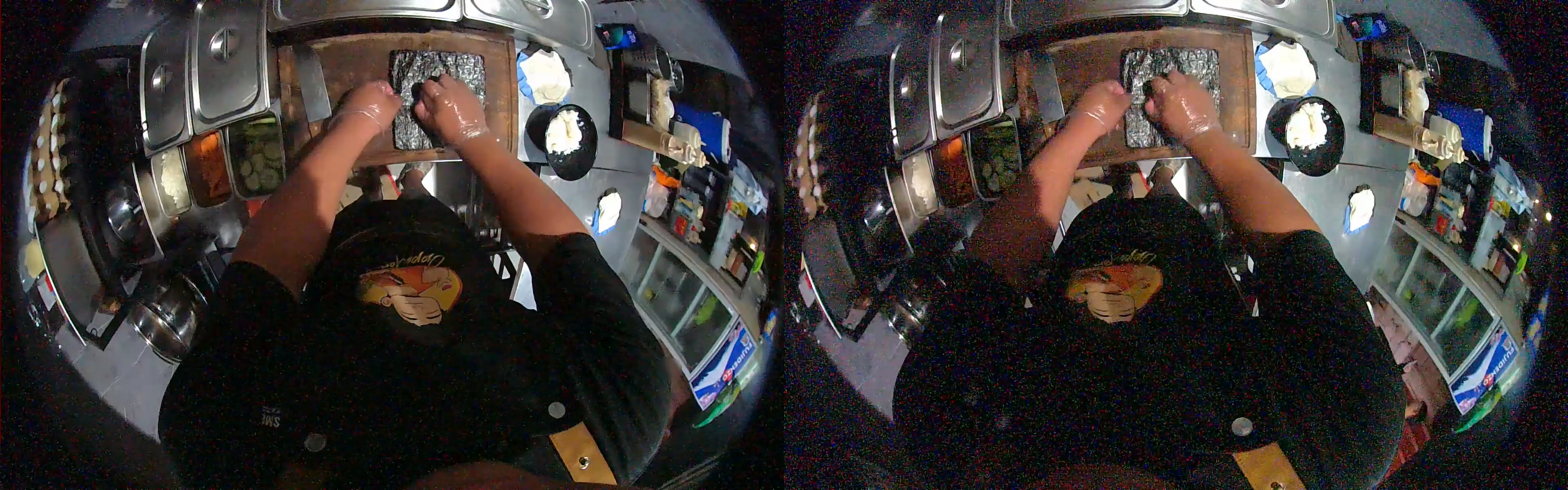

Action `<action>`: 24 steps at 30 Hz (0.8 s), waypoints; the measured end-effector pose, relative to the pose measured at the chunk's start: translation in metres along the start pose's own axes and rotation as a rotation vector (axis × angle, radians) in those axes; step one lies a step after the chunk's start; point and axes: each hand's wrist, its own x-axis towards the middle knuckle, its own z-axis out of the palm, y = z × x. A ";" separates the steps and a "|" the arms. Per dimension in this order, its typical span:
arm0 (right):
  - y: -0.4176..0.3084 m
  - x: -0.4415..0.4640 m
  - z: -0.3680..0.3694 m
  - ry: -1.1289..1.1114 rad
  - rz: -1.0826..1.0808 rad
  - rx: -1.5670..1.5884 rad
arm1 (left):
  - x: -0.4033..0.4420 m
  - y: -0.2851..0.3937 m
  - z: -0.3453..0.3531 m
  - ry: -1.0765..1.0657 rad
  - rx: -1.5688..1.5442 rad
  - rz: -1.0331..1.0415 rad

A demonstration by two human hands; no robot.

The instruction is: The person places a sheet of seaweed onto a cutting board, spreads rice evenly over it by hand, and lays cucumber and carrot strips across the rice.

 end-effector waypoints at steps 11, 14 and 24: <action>0.021 -0.030 -0.037 0.009 0.064 0.176 | -0.045 0.047 -0.034 0.219 0.006 0.037; 0.054 -0.060 -0.044 0.103 0.200 0.315 | -0.041 0.065 -0.022 0.405 0.093 0.505; 0.102 -0.108 -0.080 0.150 0.511 0.601 | -0.005 0.147 0.064 0.065 0.770 0.478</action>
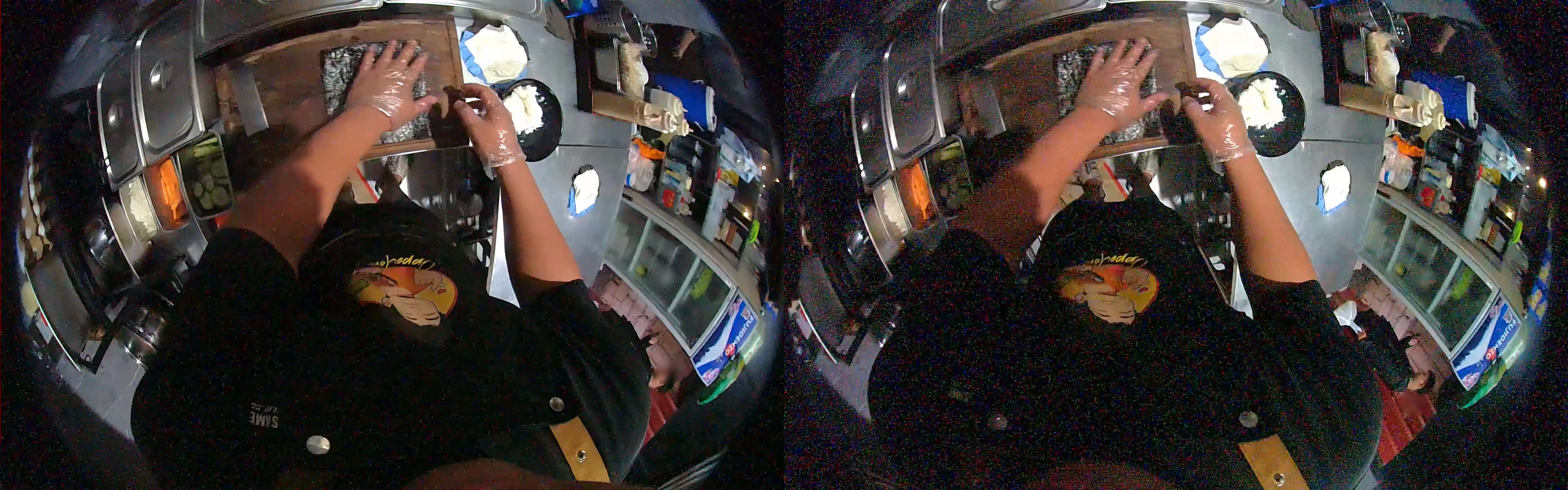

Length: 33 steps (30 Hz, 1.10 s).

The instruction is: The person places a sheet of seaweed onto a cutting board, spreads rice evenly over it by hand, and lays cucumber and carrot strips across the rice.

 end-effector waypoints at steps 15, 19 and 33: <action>0.028 0.027 -0.053 -0.088 -0.087 -0.073 | 0.016 0.010 0.032 0.162 0.016 -0.068; 0.031 0.042 -0.044 -0.086 -0.078 -0.012 | 0.018 0.006 0.035 0.172 -0.004 -0.045; 0.031 0.045 -0.020 -0.159 -0.025 0.128 | 0.020 0.010 0.030 0.144 -0.007 -0.034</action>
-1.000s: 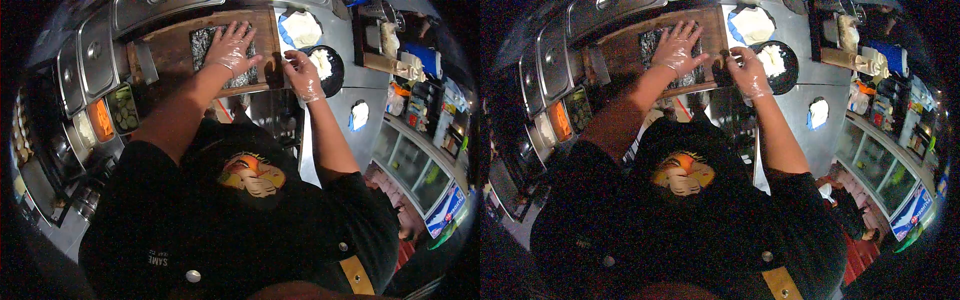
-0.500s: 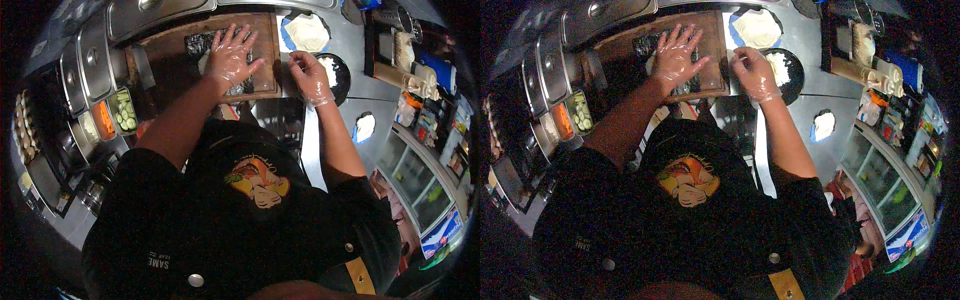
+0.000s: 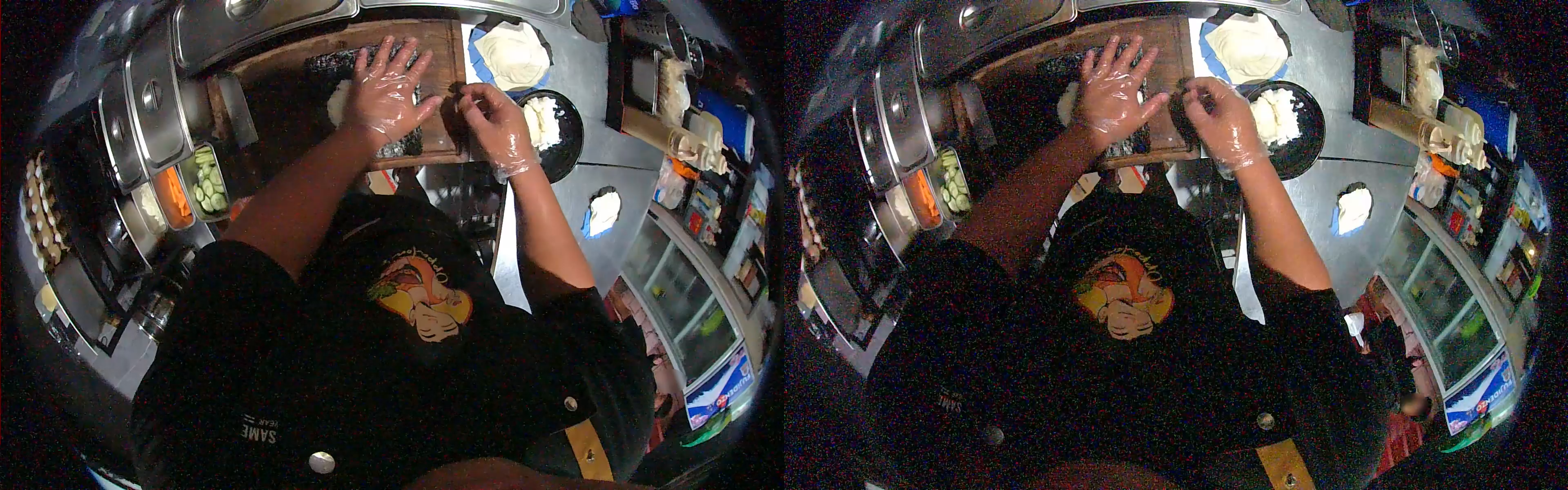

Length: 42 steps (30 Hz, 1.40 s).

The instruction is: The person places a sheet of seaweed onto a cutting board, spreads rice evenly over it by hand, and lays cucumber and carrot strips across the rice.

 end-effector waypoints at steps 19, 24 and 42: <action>-0.022 0.011 0.067 0.155 -0.566 -0.387 | -0.065 -0.104 -0.011 0.519 -0.476 -0.102; -0.032 0.053 0.111 0.026 -0.767 -0.595 | -0.109 -0.096 0.010 0.338 -0.229 -0.009; -0.048 0.084 0.152 -0.153 -0.793 -0.890 | -0.115 -0.077 0.000 0.273 -0.294 -0.219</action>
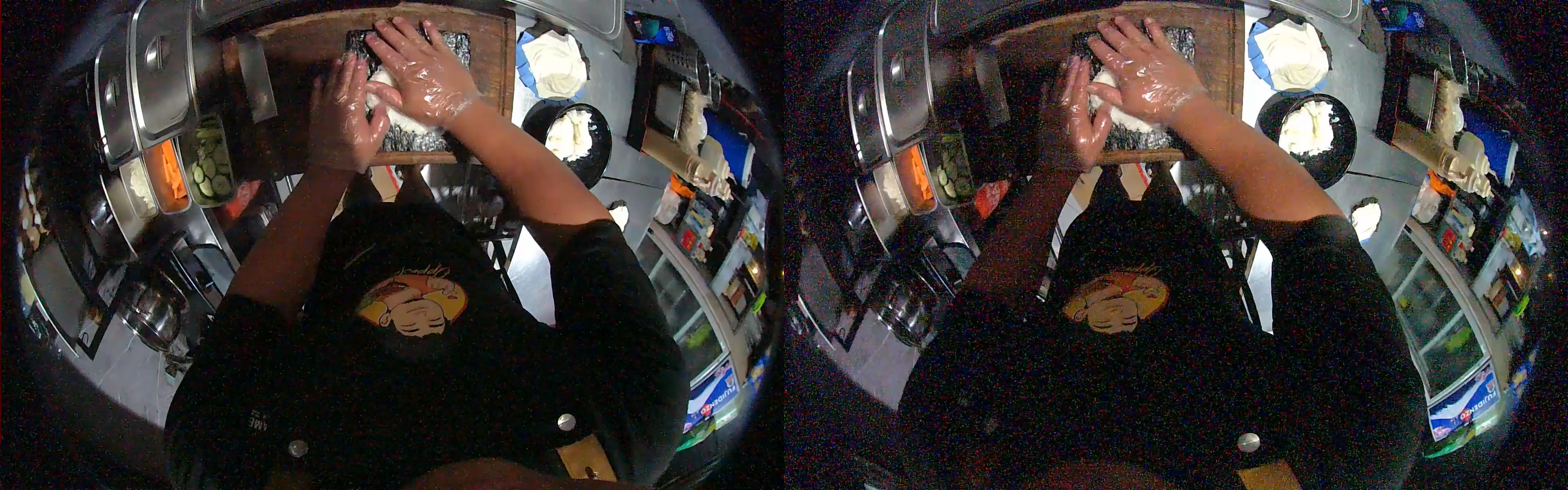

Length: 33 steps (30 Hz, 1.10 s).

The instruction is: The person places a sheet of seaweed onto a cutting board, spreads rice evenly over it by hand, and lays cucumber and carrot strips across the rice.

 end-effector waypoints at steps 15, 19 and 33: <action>-0.011 0.035 0.006 -0.015 -0.085 -0.014 | 0.004 0.006 0.000 -0.085 0.133 -0.063; -0.020 0.044 0.003 -0.017 -0.104 0.020 | 0.002 0.001 0.000 -0.110 0.110 -0.054; -0.023 0.056 0.007 -0.050 -0.146 -0.001 | -0.042 -0.028 -0.086 0.064 0.053 -0.149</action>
